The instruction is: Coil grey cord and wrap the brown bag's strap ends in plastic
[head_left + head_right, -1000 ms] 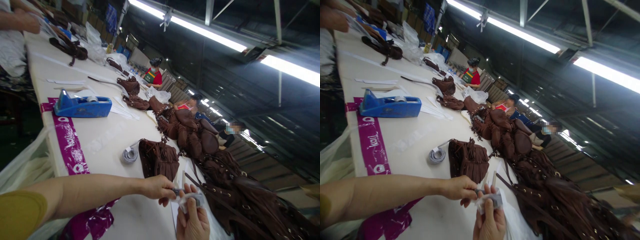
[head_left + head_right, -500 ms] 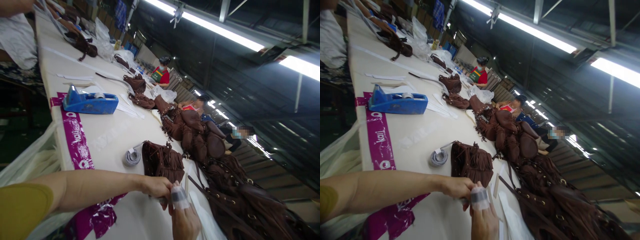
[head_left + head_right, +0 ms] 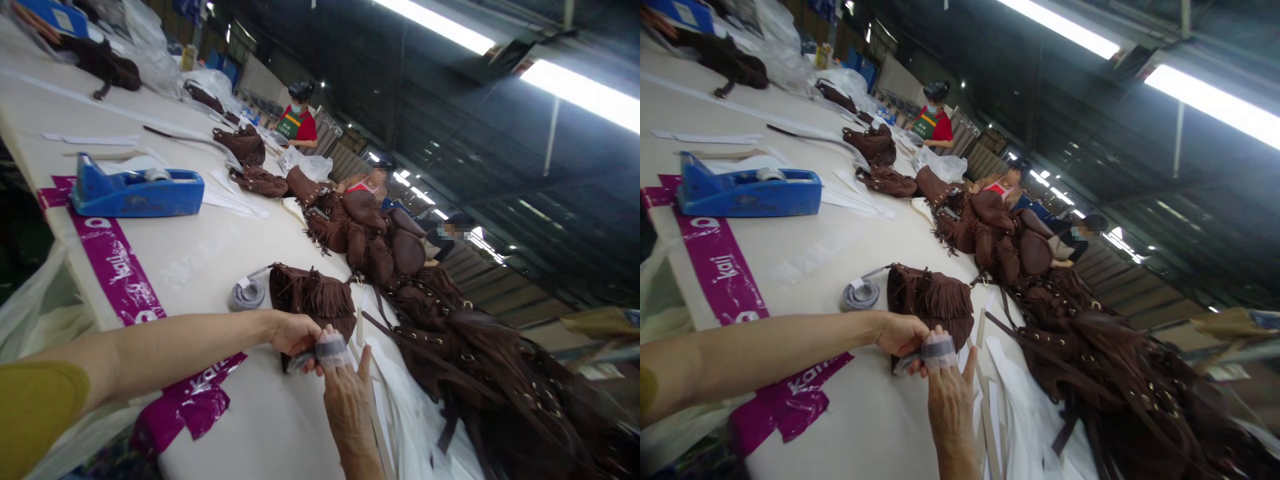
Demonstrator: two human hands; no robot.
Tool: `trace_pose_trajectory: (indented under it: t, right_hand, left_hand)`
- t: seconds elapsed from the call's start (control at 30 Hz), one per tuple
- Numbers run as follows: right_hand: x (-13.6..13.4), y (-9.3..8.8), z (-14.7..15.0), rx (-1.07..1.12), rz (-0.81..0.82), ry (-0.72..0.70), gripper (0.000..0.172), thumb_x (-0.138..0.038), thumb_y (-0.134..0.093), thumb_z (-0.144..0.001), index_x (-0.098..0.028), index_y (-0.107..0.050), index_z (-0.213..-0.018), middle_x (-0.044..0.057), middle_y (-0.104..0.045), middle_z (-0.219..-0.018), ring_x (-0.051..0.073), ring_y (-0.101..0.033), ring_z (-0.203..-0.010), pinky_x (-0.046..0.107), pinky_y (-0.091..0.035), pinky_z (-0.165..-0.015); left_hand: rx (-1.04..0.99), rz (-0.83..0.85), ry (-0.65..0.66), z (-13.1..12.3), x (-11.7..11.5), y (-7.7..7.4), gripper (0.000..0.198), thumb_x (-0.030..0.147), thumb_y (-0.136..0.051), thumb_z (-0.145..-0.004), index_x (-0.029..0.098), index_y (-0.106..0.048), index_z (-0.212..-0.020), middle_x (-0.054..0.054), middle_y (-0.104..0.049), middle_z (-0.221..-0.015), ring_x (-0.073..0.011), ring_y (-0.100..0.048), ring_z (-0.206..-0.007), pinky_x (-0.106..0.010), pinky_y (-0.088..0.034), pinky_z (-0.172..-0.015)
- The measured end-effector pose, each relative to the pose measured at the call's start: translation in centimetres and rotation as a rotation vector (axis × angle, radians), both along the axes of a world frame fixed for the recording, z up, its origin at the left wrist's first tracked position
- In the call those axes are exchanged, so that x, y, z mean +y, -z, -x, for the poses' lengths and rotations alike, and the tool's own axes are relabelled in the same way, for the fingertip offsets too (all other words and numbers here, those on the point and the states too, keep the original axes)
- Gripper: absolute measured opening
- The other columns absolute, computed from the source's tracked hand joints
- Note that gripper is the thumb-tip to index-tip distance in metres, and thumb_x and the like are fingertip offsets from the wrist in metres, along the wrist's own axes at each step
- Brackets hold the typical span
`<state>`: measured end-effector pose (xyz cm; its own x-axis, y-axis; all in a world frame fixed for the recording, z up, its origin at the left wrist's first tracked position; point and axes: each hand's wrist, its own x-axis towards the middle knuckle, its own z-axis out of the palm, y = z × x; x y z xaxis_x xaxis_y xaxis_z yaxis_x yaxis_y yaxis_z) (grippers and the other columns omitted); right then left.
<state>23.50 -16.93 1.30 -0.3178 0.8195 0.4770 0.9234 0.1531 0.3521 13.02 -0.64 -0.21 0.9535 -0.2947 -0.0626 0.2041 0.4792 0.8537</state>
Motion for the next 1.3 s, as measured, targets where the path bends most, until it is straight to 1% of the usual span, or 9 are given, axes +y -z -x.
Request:
trace_pose_trajectory:
  t: [0.17,0.27,0.53,0.77,0.83,0.9,1.0,1.2,1.3]
  right_hand:
    - [0.6,0.0,1.0,-0.023,-0.028,0.033,0.067,0.002,-0.028,-0.088,-0.012,-0.007,-0.150,0.017,-0.047,-0.140,0.026,-0.048,-0.127,0.057,-0.011,-0.114]
    - [0.8,0.0,1.5,-0.010,-0.023,0.063,0.064,-0.003,-0.032,-0.091,-0.010,-0.008,-0.150,0.020,-0.044,-0.141,0.027,-0.047,-0.128,0.057,-0.014,-0.114]
    - [-0.2,-0.7,2.5,-0.002,0.048,0.095,0.062,-0.004,-0.033,-0.090,-0.010,-0.014,-0.149,0.018,-0.039,-0.145,0.026,-0.039,-0.134,0.059,-0.012,-0.113]
    - [-2.5,-0.3,1.5,-0.066,0.160,0.037,0.061,0.002,-0.034,-0.084,-0.011,-0.034,-0.144,0.016,-0.042,-0.145,0.027,-0.037,-0.135,0.056,-0.020,-0.113]
    - [-3.8,0.0,-0.3,0.039,0.271,0.144,0.057,0.001,-0.037,-0.083,-0.017,-0.048,-0.136,0.010,-0.051,-0.139,0.025,-0.041,-0.132,0.050,-0.024,-0.113]
    - [-4.4,0.0,-2.9,0.210,0.330,0.402,0.046,-0.004,-0.039,-0.086,-0.023,-0.061,-0.122,0.006,-0.064,-0.124,0.021,-0.054,-0.120,0.042,-0.034,-0.108]
    - [-3.4,-0.2,-6.9,0.334,0.303,0.684,0.037,-0.016,-0.035,-0.093,-0.020,-0.066,-0.113,0.010,-0.072,-0.103,0.021,-0.067,-0.095,0.034,-0.048,-0.087]
    - [2.0,0.4,-10.1,0.434,0.384,0.888,0.021,-0.021,-0.050,-0.084,-0.020,-0.072,-0.086,0.011,-0.072,-0.084,0.025,-0.068,-0.086,0.031,-0.046,-0.070]
    - [3.6,0.5,-10.6,0.491,0.393,0.953,0.016,-0.016,-0.055,-0.076,-0.020,-0.070,-0.080,0.012,-0.071,-0.084,0.027,-0.067,-0.084,0.034,-0.045,-0.068]
  left_hand:
    - [0.078,0.025,-0.007,0.1,0.0,-0.4,0.017,0.029,-0.048,-0.075,0.015,-0.058,-0.072,-0.002,-0.054,-0.053,-0.0142,-0.046,-0.042,-0.030,-0.050,-0.052]
    - [0.118,0.047,-0.080,0.4,-0.5,-0.7,0.025,0.037,-0.048,-0.077,0.016,-0.054,-0.066,-0.001,-0.048,-0.051,-0.0117,-0.041,-0.040,-0.029,-0.050,-0.051]
    - [0.077,-0.042,-0.068,1.8,-1.0,-1.0,0.025,0.033,-0.046,-0.073,0.013,-0.061,-0.073,-0.004,-0.055,-0.059,-0.0154,-0.050,-0.050,-0.032,-0.051,-0.057]
    - [0.023,-0.328,-0.348,2.0,-2.3,-2.4,0.021,0.036,-0.047,-0.070,0.017,-0.048,-0.062,0.000,-0.046,-0.054,-0.0116,-0.043,-0.046,-0.026,-0.044,-0.050]
    - [-0.001,-0.400,-0.478,2.2,-1.5,-3.2,0.020,0.034,-0.043,-0.073,0.018,-0.043,-0.061,0.002,-0.041,-0.053,-0.0102,-0.039,-0.046,-0.024,-0.042,-0.050]
    - [-0.030,-0.512,-0.641,2.5,-0.5,-3.8,0.015,0.029,-0.038,-0.077,0.019,-0.041,-0.066,0.003,-0.040,-0.056,-0.0101,-0.038,-0.048,-0.023,-0.040,-0.051]
    - [-0.081,-0.696,-0.814,2.8,0.1,-4.2,0.007,0.021,-0.039,-0.078,0.020,-0.041,-0.071,0.002,-0.045,-0.065,-0.0125,-0.044,-0.059,-0.023,-0.039,-0.059]
    - [-0.187,-1.370,-0.733,3.1,-1.6,-3.2,0.005,0.017,-0.044,-0.079,0.021,-0.043,-0.082,-0.004,-0.058,-0.075,-0.0220,-0.057,-0.072,-0.029,-0.040,-0.069]
    - [-0.202,-1.496,-0.671,3.0,-1.8,-2.9,0.004,0.020,-0.042,-0.083,0.020,-0.044,-0.086,-0.006,-0.062,-0.081,-0.0244,-0.061,-0.075,-0.029,-0.041,-0.067]
